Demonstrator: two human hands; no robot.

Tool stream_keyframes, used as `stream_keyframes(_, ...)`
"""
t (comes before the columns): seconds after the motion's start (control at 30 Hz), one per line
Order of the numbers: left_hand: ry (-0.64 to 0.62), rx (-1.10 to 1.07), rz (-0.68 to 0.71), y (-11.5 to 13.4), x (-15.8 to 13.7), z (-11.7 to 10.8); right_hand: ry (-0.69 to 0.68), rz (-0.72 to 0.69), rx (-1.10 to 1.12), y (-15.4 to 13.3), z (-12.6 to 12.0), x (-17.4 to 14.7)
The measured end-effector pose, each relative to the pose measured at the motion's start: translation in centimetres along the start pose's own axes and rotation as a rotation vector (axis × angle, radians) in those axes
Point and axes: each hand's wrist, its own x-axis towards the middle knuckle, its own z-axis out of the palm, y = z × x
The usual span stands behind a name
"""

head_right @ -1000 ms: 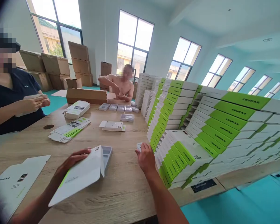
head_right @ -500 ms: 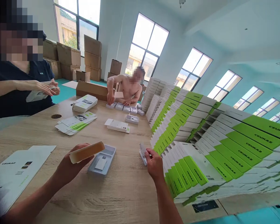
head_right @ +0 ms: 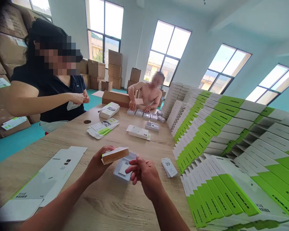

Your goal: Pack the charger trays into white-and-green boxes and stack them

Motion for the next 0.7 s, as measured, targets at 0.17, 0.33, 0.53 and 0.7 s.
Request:
stream_keyframes(0.17, 0.024, -0.005, -0.066, -0.1, 0.3, -0.4, -0.232, -0.272, -0.771, 2.5, -1.8, 4.2)
stream_keyframes(0.33, -0.022, -0.019, 0.062, 0.3, 0.2, -0.8, -0.618, -0.430, -1.310, 0.9, -1.3, 8.2)
stream_keyframes(0.53, -0.022, 0.025, 0.148, -1.1, 0.2, -0.7, -0.705, -0.378, -1.069, 1.0, -2.2, 2.5)
stream_keyframes(0.7, -0.040, 0.085, 0.186, -2.2, 0.2, -0.1, -0.392, -0.259, -0.677, 0.1, -4.8, -6.2)
